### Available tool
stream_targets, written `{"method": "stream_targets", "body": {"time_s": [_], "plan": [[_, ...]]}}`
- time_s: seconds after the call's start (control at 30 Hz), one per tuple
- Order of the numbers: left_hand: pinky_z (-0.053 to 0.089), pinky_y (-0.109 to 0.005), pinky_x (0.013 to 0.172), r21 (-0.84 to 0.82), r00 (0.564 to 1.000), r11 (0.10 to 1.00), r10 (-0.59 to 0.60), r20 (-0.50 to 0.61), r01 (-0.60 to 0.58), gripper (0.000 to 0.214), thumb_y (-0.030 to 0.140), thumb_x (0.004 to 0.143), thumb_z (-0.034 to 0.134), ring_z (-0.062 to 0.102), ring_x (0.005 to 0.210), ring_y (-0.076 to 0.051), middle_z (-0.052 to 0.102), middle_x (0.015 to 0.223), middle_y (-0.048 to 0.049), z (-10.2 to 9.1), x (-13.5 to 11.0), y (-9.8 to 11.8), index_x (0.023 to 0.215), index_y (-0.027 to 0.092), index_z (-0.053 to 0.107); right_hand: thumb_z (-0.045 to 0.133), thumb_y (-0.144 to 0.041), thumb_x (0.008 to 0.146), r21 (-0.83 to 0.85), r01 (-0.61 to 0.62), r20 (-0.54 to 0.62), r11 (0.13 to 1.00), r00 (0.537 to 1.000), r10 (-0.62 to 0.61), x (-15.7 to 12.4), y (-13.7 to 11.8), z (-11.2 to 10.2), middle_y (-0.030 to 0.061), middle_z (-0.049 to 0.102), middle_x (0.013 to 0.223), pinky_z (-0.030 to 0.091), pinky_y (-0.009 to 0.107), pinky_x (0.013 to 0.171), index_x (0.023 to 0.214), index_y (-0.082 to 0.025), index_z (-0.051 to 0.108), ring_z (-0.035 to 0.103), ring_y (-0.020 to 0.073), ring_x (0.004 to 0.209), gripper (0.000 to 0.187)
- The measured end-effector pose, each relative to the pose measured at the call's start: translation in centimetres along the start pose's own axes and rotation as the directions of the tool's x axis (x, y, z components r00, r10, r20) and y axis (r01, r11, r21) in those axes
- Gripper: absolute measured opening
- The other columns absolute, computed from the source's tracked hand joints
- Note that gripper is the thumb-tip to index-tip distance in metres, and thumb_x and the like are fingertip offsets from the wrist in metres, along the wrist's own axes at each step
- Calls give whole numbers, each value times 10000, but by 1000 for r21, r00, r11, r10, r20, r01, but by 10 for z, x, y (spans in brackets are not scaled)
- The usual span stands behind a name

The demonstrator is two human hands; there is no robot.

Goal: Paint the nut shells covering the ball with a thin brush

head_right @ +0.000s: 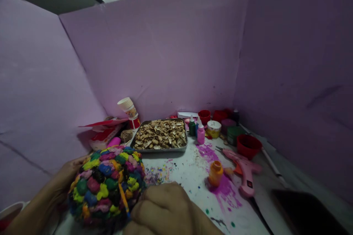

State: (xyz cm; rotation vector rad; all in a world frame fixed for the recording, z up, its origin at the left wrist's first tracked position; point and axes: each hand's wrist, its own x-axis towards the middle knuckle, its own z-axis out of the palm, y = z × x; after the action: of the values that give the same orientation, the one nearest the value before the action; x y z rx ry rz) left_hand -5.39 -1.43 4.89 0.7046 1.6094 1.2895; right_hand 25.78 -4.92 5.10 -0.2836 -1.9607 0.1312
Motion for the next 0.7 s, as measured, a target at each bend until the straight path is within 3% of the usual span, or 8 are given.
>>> {"method": "stream_targets", "body": {"time_s": [0.07, 0.13, 0.23, 0.37, 0.53, 0.7], "plan": [[634, -396, 572, 6, 1000, 1000, -4, 7, 4, 624, 45, 306, 814, 753, 680, -344, 798, 755, -60, 0, -1, 1, 903, 202, 724, 331, -368, 1034, 55, -1, -33, 998, 999, 3, 2, 2, -5, 29, 731, 661, 581, 271, 612, 826, -225, 646, 693, 155, 625, 403], [631, -394, 565, 15, 1000, 1000, -4, 15, 4, 620, 39, 307, 815, 752, 673, -340, 799, 771, -69, 1, -2, 1, 899, 197, 718, 366, -352, 1026, 97, -24, -190, 995, 981, 42, 3, 6, -6, 36, 730, 696, 571, 296, 592, 947, -243, 654, 691, 168, 636, 317], [626, -393, 557, 33, 1000, 999, 3, 24, -4, 623, 44, 319, 819, 751, 664, -331, 798, 781, -74, 2, -4, 1, 915, 191, 709, 432, -254, 1002, 157, -135, -425, 978, 885, 190, 4, 16, 0, 19, 723, 780, 550, 288, 597, 1096, -272, 652, 674, 153, 669, 240], [619, -371, 569, 68, 999, 997, 38, 9, -38, 568, 71, 329, 820, 748, 647, -301, 785, 723, -57, 1, -5, 1, 874, 183, 707, 478, -165, 968, 264, -268, -453, 926, 813, 365, 4, 30, 11, -17, 709, 803, 549, 220, 604, 1060, -268, 678, 656, 101, 654, 243], [570, -296, 523, 127, 986, 985, 129, -102, -116, 450, 144, 335, 807, 699, 550, -221, 740, 605, 0, -8, 0, 5, 771, 180, 705, 523, -147, 937, 252, -322, -451, 913, 795, 405, 4, 39, 17, -27, 737, 794, 562, 187, 601, 1025, -246, 693, 676, 81, 622, 216], [474, -212, 496, 181, 937, 957, 266, -228, -228, 336, 206, 376, 767, 606, 511, -132, 708, 575, 57, -22, -2, 19, 705, 186, 701, 538, -162, 932, 269, -382, -439, 884, 768, 466, 4, 41, 20, -24, 761, 786, 572, 168, 579, 994, -237, 708, 692, 74, 589, 197]]}}
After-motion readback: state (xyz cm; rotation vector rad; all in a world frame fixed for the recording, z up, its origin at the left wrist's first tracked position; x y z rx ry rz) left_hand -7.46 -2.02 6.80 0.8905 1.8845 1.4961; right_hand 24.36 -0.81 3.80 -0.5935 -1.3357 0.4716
